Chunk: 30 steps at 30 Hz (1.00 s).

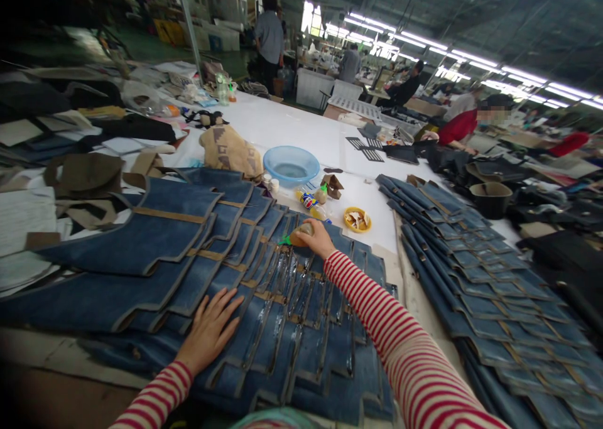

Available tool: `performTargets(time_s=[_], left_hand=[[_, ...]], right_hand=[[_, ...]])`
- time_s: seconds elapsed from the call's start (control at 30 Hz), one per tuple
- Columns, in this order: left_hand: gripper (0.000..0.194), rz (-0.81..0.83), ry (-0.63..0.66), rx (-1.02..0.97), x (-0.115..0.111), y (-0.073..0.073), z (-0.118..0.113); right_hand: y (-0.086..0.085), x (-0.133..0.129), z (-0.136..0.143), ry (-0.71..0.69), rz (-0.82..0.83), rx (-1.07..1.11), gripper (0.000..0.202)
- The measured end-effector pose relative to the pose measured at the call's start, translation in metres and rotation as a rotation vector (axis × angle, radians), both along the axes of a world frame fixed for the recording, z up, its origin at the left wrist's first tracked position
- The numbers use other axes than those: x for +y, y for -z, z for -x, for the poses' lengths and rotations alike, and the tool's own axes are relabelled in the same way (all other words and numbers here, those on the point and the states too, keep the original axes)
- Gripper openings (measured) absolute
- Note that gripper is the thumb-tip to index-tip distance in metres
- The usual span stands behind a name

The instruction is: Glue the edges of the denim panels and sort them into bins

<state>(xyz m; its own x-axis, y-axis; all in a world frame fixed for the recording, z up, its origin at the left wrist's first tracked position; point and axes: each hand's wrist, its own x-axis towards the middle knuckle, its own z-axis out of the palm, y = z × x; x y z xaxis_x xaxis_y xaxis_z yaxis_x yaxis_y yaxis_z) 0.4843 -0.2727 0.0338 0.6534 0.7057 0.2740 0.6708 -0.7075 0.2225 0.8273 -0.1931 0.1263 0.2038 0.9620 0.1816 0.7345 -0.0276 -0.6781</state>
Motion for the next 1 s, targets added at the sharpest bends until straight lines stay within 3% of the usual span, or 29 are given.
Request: performTargets(time_s=[0.23, 0.43, 0.77, 1.0], left_hand=[[0.044, 0.020, 0.001, -0.035, -0.001, -0.002, 0.000], [0.044, 0.015, 0.000, -0.020, -0.002, -0.002, -0.001], [0.043, 0.018, -0.003, -0.011, -0.001, -0.002, -0.001], [0.043, 0.022, -0.004, -0.020, -0.002, -0.004, -0.002]], right_hand=[[-0.002, 0.002, -0.002, 0.070, -0.134, -0.036, 0.045], [0.002, -0.022, 0.005, -0.005, -0.066, -0.001, 0.044], [0.000, -0.046, 0.025, -0.116, -0.113, -0.071, 0.040], [0.000, -0.056, 0.035, -0.101, -0.054, -0.056, 0.040]])
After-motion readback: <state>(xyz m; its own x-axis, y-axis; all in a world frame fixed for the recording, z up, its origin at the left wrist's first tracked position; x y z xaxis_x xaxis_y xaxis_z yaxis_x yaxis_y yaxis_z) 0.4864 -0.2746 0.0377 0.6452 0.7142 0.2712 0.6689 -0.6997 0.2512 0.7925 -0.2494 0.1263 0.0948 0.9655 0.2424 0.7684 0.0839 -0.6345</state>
